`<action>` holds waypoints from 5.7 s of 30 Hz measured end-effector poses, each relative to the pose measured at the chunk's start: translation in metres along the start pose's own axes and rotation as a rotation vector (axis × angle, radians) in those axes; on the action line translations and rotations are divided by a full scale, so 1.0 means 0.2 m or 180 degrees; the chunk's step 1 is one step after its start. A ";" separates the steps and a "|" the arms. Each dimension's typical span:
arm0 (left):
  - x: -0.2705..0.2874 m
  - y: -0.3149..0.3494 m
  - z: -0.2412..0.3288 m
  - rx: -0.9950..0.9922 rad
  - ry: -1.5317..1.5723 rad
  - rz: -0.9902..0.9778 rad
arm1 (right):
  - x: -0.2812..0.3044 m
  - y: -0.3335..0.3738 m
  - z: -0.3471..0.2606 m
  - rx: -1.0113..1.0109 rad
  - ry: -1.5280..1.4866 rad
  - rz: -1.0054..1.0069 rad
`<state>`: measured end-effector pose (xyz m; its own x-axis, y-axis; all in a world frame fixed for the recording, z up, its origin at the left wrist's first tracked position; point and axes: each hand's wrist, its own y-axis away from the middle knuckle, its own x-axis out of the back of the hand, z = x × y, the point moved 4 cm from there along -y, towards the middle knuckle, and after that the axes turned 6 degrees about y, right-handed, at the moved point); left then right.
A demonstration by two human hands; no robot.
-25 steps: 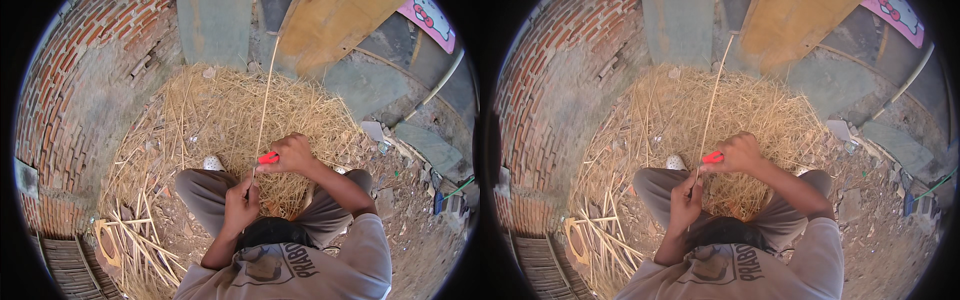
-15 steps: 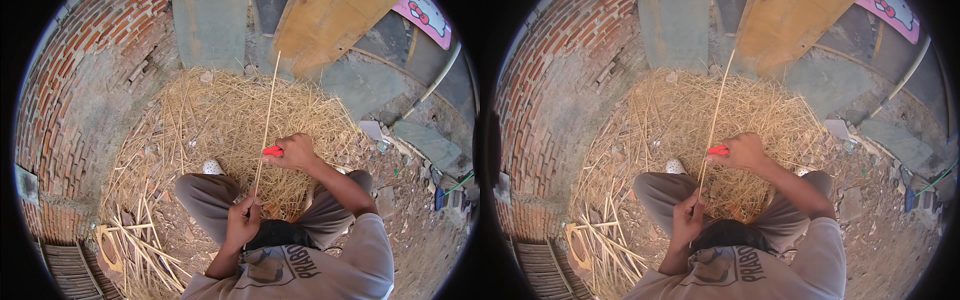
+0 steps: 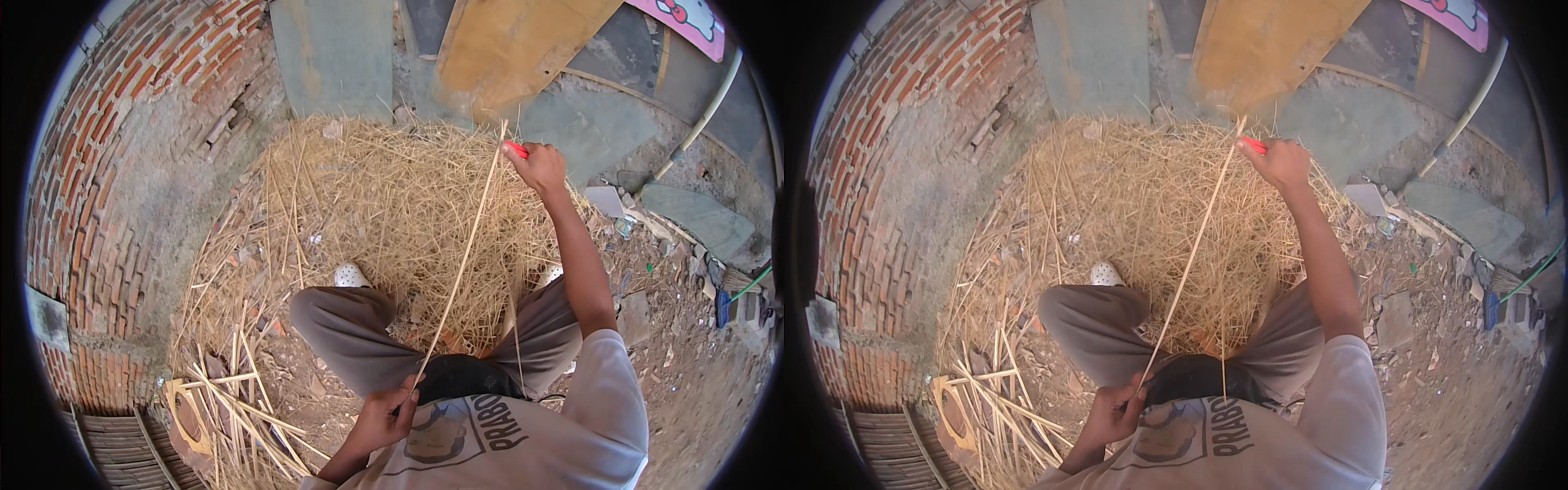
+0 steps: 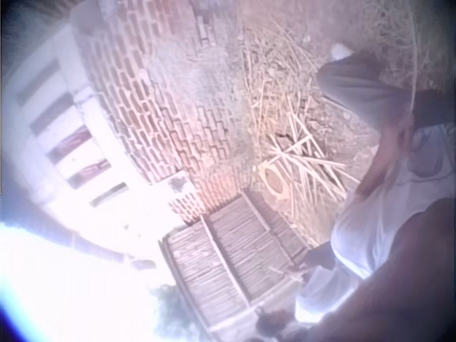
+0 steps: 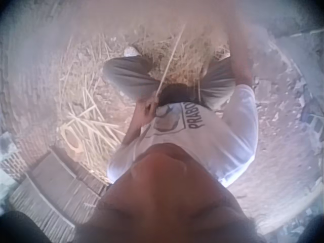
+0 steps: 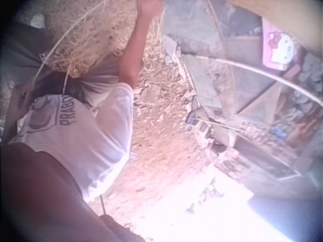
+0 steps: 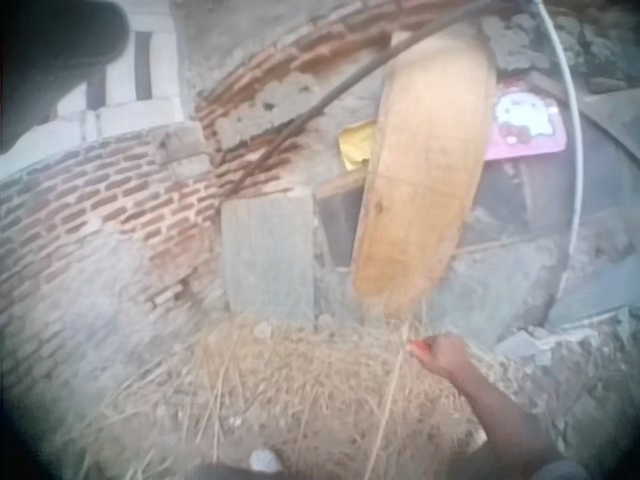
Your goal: The person sits on the ground and uses a red utility knife to shave a long bamboo strip. They repeatedly scrape the surface of the strip to remove the outer layer, holding the strip with one hand and the knife with the other. The person works on a single strip for the duration of the clip.
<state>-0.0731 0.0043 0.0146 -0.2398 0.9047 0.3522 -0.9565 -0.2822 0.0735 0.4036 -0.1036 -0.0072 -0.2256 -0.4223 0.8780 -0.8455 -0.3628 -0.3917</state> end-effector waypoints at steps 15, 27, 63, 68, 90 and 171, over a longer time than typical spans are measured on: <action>0.20 0.25 -0.17 0.0968 0.1493 0.0788 | -0.08 -0.01 0.23 -0.1103 -0.0536 -0.0598; -0.02 -0.52 -0.14 0.0301 0.2747 0.0834 | 0.10 0.76 -0.80 0.2395 -0.1052 -0.0619; -0.01 0.05 -0.01 0.0611 0.1120 -0.0309 | -0.14 -0.02 0.09 -0.0748 -0.0445 -0.0162; 0.11 0.23 -0.06 0.0518 0.1062 -0.0467 | -0.15 -0.08 0.49 -0.1737 -0.1207 -0.0085; -0.07 -0.46 -0.02 0.0232 0.1221 0.0890 | 0.08 0.64 -0.70 0.1807 -0.0950 -0.0419; -0.16 -0.72 0.08 0.0535 0.2952 0.0282 | 0.18 0.54 -0.53 0.2214 -0.1220 0.0309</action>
<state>0.0745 0.0117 0.0073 -0.4157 0.7504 -0.5139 -0.9095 -0.3388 0.2410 0.2523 -0.0706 0.0108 0.0061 -0.6888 0.7249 -0.3064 -0.6913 -0.6544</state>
